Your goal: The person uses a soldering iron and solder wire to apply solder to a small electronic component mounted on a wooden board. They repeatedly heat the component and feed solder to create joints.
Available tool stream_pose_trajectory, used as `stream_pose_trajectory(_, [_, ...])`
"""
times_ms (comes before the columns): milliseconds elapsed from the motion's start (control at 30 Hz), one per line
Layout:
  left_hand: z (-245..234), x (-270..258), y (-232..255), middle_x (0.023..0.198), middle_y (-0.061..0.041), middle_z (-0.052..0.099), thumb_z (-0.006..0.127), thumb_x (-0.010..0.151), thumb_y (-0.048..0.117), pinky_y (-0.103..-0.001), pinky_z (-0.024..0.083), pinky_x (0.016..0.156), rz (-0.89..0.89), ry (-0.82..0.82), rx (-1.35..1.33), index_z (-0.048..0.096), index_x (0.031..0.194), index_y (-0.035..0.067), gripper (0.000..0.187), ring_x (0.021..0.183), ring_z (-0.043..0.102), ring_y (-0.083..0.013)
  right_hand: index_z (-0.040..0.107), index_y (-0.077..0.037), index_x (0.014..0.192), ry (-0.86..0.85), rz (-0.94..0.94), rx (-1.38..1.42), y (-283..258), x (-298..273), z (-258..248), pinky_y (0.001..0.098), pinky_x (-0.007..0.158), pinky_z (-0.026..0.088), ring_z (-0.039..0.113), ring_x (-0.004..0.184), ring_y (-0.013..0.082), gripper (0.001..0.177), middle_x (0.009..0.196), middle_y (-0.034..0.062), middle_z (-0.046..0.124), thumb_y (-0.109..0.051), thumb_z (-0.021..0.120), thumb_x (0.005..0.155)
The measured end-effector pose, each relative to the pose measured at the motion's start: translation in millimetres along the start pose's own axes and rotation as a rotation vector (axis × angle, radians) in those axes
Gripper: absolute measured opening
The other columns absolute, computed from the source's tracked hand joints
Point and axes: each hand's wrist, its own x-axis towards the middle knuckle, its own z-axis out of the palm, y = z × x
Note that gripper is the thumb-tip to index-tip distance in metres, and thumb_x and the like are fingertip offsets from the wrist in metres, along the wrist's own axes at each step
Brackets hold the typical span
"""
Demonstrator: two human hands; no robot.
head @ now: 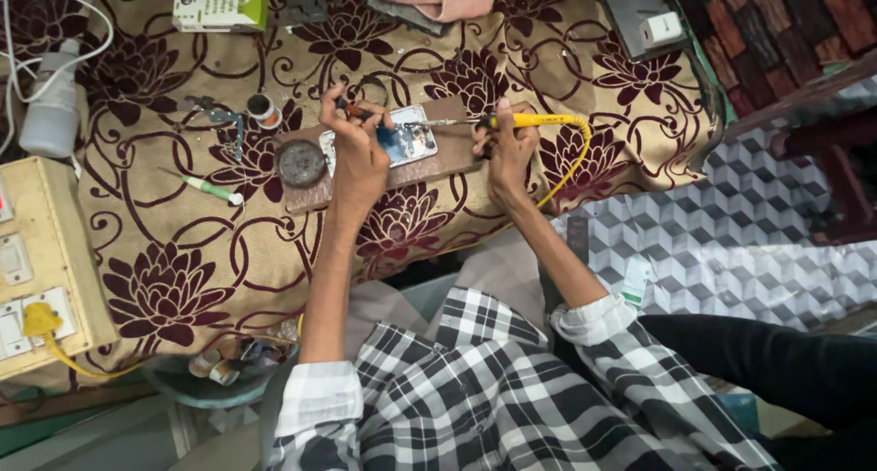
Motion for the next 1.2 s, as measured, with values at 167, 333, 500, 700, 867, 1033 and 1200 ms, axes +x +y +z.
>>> stream_pose_trajectory(167, [0.1, 1.5, 1.1, 0.104, -0.012, 0.057, 0.036, 0.101, -0.021, -0.032, 0.057, 0.095, 0.013, -0.001, -0.003, 0.005, 0.151, 0.009, 0.065, 0.096, 0.062, -0.0198, 0.048, -0.010, 0.088, -0.051, -0.063, -0.062, -0.6, -0.2, -0.3, 0.0235, 0.042, 0.045, 0.058, 0.051, 0.0100, 0.032, 0.068, 0.0007, 0.055, -0.031, 0.065, 0.105])
stream_pose_trajectory(333, [-0.2, 0.5, -1.3, 0.106, -0.015, 0.055, 0.036, 0.099, -0.022, -0.034, 0.058, 0.098, 0.021, 0.016, -0.046, 0.006, 0.150, 0.011, 0.068, 0.097, 0.062, -0.0222, 0.048, -0.009, 0.087, -0.014, -0.032, -0.041, 5.7, 0.9, -6.8, 0.0219, 0.036, 0.039, 0.052, 0.045, 0.0078, 0.030, 0.064, -0.0007, 0.052, -0.025, 0.065, 0.106])
stream_pose_trajectory(500, [0.3, 1.5, -5.7, 0.104, -0.013, 0.054, 0.034, 0.103, -0.014, -0.032, 0.062, 0.094, -0.019, -0.008, 0.005, 0.005, 0.150, 0.013, 0.061, 0.096, 0.063, -0.0209, 0.049, -0.009, 0.090, -0.006, -0.070, 0.015, 11.6, 4.7, -10.0, 0.0238, 0.038, 0.043, 0.057, 0.048, 0.0104, 0.025, 0.065, 0.0002, 0.053, -0.022, 0.063, 0.106])
stream_pose_trajectory(700, [1.9, -1.7, -4.8, 0.104, -0.011, 0.054, 0.021, 0.120, 0.011, -0.036, 0.058, 0.103, -0.065, -0.028, -0.075, 0.003, 0.152, 0.014, 0.037, 0.098, 0.064, -0.0215, 0.049, -0.008, 0.091, -0.032, -0.032, -0.030, 9.4, 4.8, -8.0, 0.0248, 0.041, 0.049, 0.061, 0.052, 0.0110, 0.028, 0.068, 0.0016, 0.058, -0.028, 0.063, 0.106])
stream_pose_trajectory(867, [1.5, -1.1, -1.0, 0.105, -0.012, 0.053, 0.027, 0.118, 0.001, -0.035, 0.059, 0.102, -0.067, -0.026, -0.076, 0.003, 0.152, 0.014, 0.044, 0.099, 0.063, -0.0212, 0.052, -0.007, 0.091, -0.051, -0.064, -0.069, 11.2, 6.0, -9.2, 0.0232, 0.039, 0.046, 0.059, 0.049, 0.0100, 0.031, 0.067, 0.0017, 0.058, -0.031, 0.065, 0.105])
stream_pose_trajectory(1033, [1.1, 1.4, 0.3, 0.105, -0.012, 0.053, 0.032, 0.106, -0.015, -0.033, 0.062, 0.099, -0.021, -0.019, -0.044, 0.003, 0.151, 0.014, 0.061, 0.099, 0.062, -0.0206, 0.049, -0.009, 0.088, 0.000, -0.073, -0.059, 14.3, 5.7, -15.2, 0.0208, 0.034, 0.039, 0.052, 0.044, 0.0066, 0.033, 0.064, -0.0019, 0.053, -0.031, 0.066, 0.105])
stream_pose_trajectory(1200, [0.7, -1.0, -1.1, 0.106, -0.012, 0.054, 0.033, 0.106, -0.018, -0.032, 0.061, 0.097, -0.028, -0.024, -0.048, 0.004, 0.152, 0.015, 0.063, 0.098, 0.061, -0.0206, 0.054, -0.004, 0.087, 0.024, 0.002, -0.029, 12.7, 5.9, -12.7, 0.0255, 0.037, 0.045, 0.058, 0.046, 0.0115, 0.033, 0.065, 0.0049, 0.061, -0.029, 0.066, 0.105])
